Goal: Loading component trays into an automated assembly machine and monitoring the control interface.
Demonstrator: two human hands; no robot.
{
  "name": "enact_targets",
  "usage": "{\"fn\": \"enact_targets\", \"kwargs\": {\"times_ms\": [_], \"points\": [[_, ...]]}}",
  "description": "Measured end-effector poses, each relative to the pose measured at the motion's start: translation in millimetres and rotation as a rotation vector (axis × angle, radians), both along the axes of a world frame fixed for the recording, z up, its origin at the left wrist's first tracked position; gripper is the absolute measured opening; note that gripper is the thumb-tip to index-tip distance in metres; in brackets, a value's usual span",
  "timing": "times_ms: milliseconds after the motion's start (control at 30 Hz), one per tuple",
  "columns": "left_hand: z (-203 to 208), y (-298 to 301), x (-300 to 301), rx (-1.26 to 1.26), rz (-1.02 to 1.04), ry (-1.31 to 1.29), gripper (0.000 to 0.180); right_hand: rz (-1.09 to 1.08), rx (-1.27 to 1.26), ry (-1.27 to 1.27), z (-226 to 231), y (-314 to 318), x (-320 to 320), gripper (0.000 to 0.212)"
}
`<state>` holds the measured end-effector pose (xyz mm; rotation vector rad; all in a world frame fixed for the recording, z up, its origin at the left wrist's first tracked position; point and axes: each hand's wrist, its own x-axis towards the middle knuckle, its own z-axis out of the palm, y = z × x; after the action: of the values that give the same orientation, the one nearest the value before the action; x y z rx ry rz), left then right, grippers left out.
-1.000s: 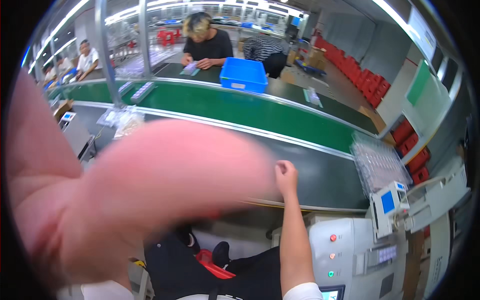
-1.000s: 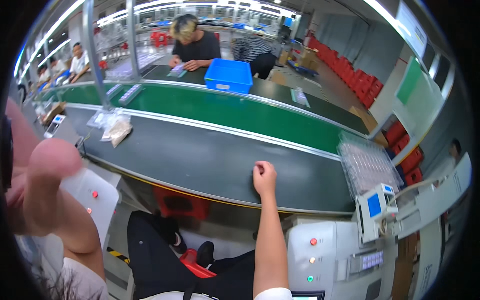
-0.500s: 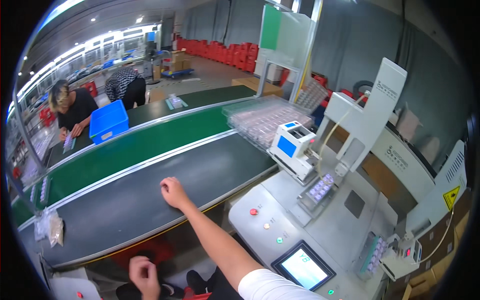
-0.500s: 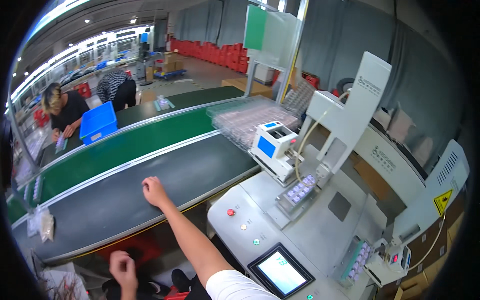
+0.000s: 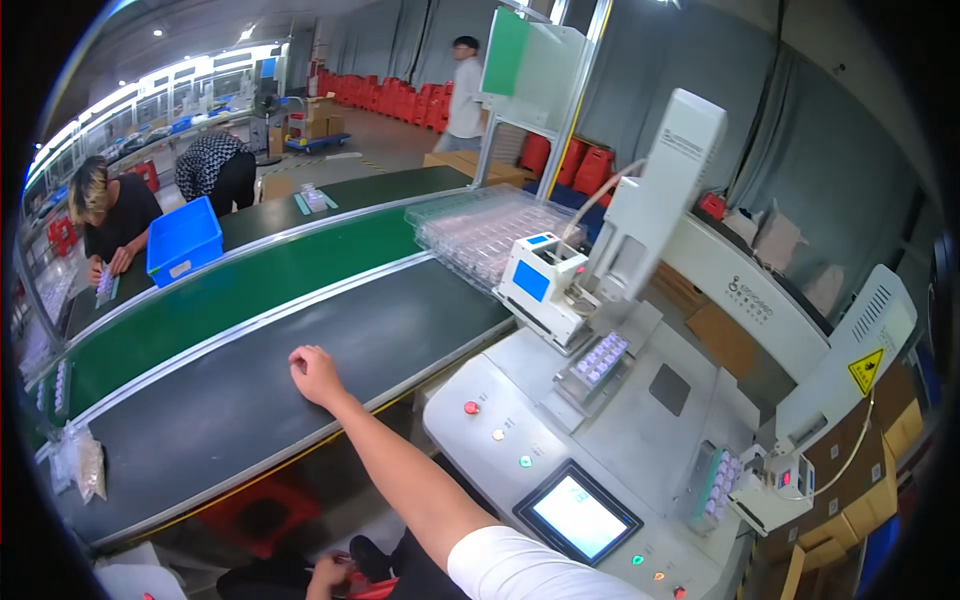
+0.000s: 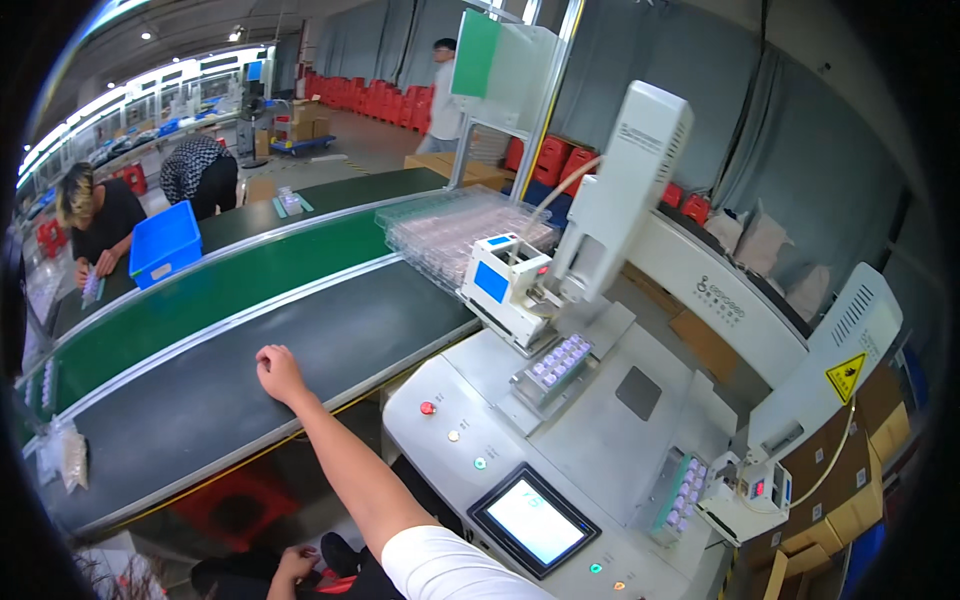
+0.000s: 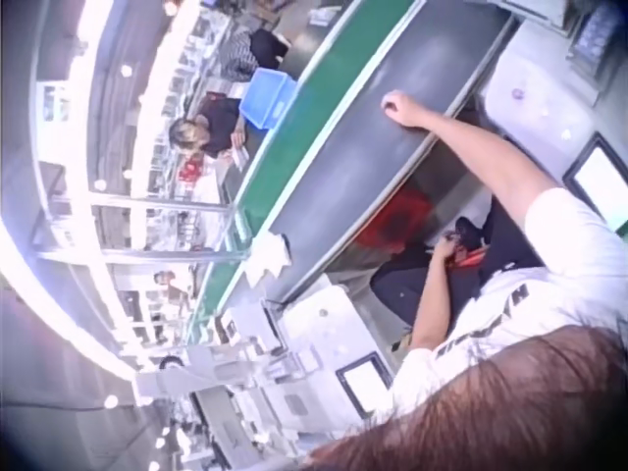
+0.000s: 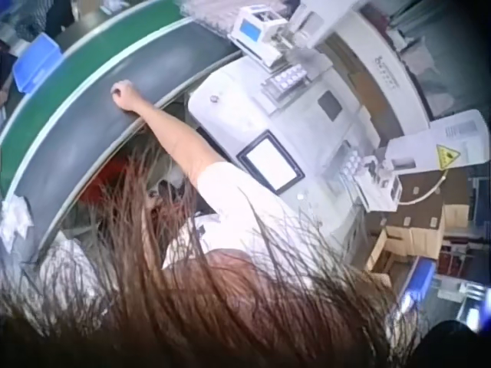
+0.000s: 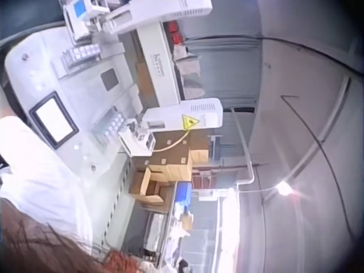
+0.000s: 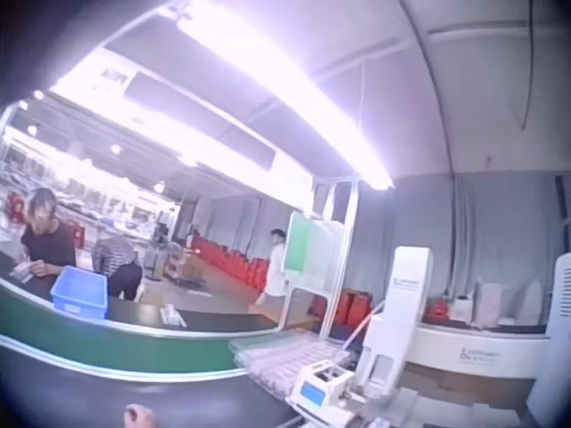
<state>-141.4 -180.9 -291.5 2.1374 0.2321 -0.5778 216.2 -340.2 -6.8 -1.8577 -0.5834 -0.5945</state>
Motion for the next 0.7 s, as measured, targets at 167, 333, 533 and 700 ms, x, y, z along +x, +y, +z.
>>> {"fn": "enact_targets", "kwargs": {"times_ms": [167,333,533,700], "points": [[-27,38,-4,-0.221,0.313,0.034,0.027,0.050,0.065,-0.033,31,10,-65,0.015],[26,12,11,-0.261,0.267,0.012,0.021,0.063,-0.282,-0.064,133,-118,-203,0.033],[44,7,11,-0.160,0.109,-0.169,0.033,-0.690,-0.777,-0.018,163,-286,-330,0.035],[34,11,15,-0.157,0.056,-0.190,0.033,-1.481,-1.240,0.524,202,-403,-423,0.046]]}}
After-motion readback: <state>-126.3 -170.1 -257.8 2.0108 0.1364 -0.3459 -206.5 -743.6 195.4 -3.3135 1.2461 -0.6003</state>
